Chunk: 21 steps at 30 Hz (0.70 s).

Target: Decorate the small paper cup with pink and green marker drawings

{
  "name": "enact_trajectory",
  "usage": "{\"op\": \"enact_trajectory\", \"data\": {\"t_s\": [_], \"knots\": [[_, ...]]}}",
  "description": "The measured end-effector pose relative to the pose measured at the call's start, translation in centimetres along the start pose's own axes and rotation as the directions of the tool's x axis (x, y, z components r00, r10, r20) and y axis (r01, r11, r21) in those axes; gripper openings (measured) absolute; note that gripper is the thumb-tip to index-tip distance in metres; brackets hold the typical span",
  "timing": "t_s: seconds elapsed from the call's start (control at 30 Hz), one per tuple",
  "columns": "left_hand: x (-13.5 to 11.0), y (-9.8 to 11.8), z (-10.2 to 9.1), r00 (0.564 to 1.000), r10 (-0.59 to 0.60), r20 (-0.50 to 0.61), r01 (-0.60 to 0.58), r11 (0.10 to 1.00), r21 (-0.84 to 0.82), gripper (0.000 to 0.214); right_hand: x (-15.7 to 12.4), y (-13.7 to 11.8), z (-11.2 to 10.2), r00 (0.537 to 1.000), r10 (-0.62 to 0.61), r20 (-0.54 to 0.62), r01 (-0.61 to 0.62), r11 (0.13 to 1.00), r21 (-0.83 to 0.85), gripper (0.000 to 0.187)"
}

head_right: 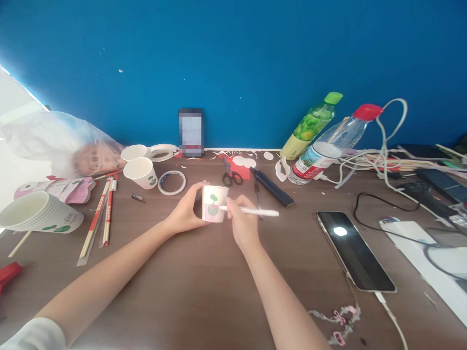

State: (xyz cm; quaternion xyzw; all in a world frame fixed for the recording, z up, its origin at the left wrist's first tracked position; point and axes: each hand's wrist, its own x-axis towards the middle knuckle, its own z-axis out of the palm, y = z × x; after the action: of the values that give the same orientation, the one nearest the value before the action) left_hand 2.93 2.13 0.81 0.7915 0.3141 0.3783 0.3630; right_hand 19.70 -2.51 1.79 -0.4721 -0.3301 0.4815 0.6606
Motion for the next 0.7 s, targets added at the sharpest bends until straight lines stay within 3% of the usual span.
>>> {"op": "enact_trajectory", "data": {"t_s": [0.37,0.7], "knots": [[0.08,0.3,-0.12,0.999,-0.042,-0.006,0.042,0.999,-0.001,0.091,0.0,0.29,-0.27,0.997,-0.071,0.015,0.072,0.992,-0.1,0.043],[0.07,0.32,-0.1,0.997,-0.072,-0.008,0.072,0.997,-0.012,0.092,0.17,0.52,-0.42,0.999,-0.047,0.015,0.048,0.993,-0.104,0.045]]}}
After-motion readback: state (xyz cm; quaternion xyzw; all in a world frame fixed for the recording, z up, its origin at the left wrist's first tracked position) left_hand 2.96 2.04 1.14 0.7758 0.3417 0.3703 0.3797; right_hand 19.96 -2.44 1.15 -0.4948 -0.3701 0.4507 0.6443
